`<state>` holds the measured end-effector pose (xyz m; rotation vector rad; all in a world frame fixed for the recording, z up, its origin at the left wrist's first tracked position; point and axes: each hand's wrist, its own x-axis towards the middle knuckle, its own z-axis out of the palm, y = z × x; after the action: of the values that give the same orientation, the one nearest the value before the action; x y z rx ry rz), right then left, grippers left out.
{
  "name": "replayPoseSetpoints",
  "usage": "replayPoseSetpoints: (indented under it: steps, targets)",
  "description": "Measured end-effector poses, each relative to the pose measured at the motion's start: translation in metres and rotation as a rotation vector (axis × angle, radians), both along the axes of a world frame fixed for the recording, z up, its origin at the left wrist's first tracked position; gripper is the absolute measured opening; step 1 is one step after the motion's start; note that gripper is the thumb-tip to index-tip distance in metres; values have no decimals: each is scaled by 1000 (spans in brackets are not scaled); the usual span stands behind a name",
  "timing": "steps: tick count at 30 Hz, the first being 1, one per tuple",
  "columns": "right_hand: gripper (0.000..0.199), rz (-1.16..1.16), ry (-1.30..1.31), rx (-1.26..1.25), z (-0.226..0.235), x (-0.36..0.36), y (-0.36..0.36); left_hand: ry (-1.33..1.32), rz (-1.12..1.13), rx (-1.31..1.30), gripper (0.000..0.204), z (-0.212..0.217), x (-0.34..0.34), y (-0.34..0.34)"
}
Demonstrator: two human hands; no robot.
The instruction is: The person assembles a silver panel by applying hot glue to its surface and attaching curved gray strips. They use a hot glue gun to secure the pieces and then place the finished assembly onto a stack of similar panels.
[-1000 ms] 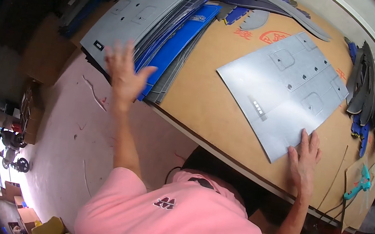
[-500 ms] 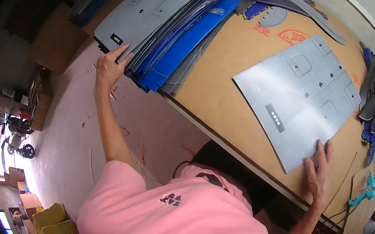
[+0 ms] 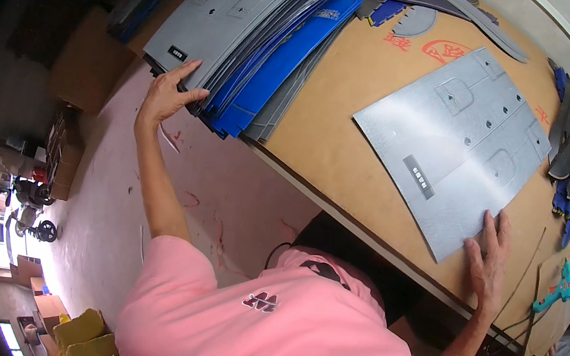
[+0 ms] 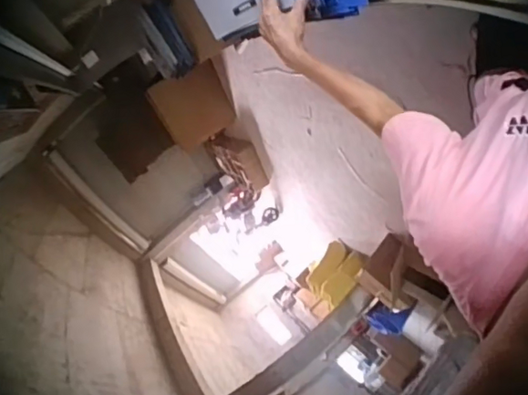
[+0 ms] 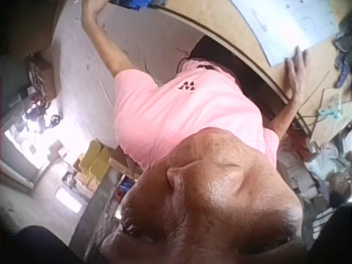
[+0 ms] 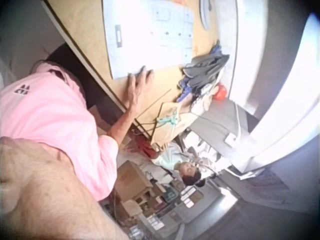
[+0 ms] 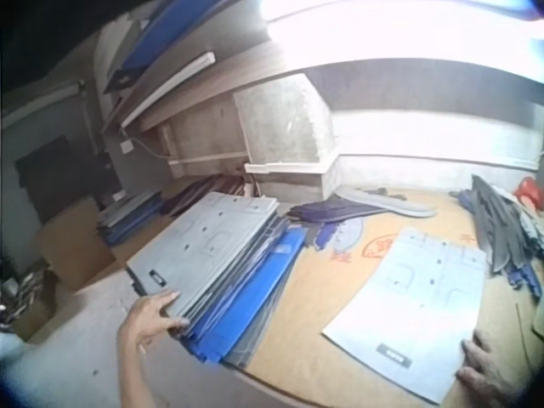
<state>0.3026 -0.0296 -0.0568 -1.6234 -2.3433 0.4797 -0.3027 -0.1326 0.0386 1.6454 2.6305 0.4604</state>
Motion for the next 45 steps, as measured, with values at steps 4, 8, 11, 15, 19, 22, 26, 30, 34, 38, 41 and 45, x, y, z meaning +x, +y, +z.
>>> replayPoseSetpoints:
  steps: [4, 8, 11, 15, 19, 22, 26, 30, 34, 38, 41, 45]
  targets:
    - [60, -7, -22, 0, 2, -1, 0, -106, -35, 43, 57, 6, -14, 2]
    - [60, 8, -42, 30, 4, -2, -2, -150, -9, 64, 51, 5, -15, 5]
    - [60, 3, -42, 19, 4, -2, -2, -27, -114, 111, 48, 0, -15, 6]
    - [60, 11, -39, 34, 1, 1, -2, 205, -183, 183, 44, -3, -13, 4]
    - [58, 8, -25, 31, 0, 0, -2, 499, -234, 364, 45, 2, -19, 4]
    - [58, 2, -17, 23, 2, -1, -2, 740, -283, 479, 48, 18, -15, 11]
    - [58, -11, -15, 14, 10, -5, -3, 825, -348, 705, 49, 46, 22, 29]
    - [57, -8, 1, 32, 7, -4, -3, 686, -371, 860, 41, 77, 44, 37]
    - [56, 15, 37, 42, -1, 1, -1, 575, -299, 906, 33, 87, 35, 33]
    - [52, -8, -17, 241, 2, -3, -10, 843, -354, 874, 32, 71, 38, 37]
    - [47, 48, 198, 173, 45, -47, -8, 1100, -504, 869, 38, 33, 82, 46]
    - [53, 206, 913, -597, 72, -161, 13, 1055, -689, 766, 46, -2, 160, 35]
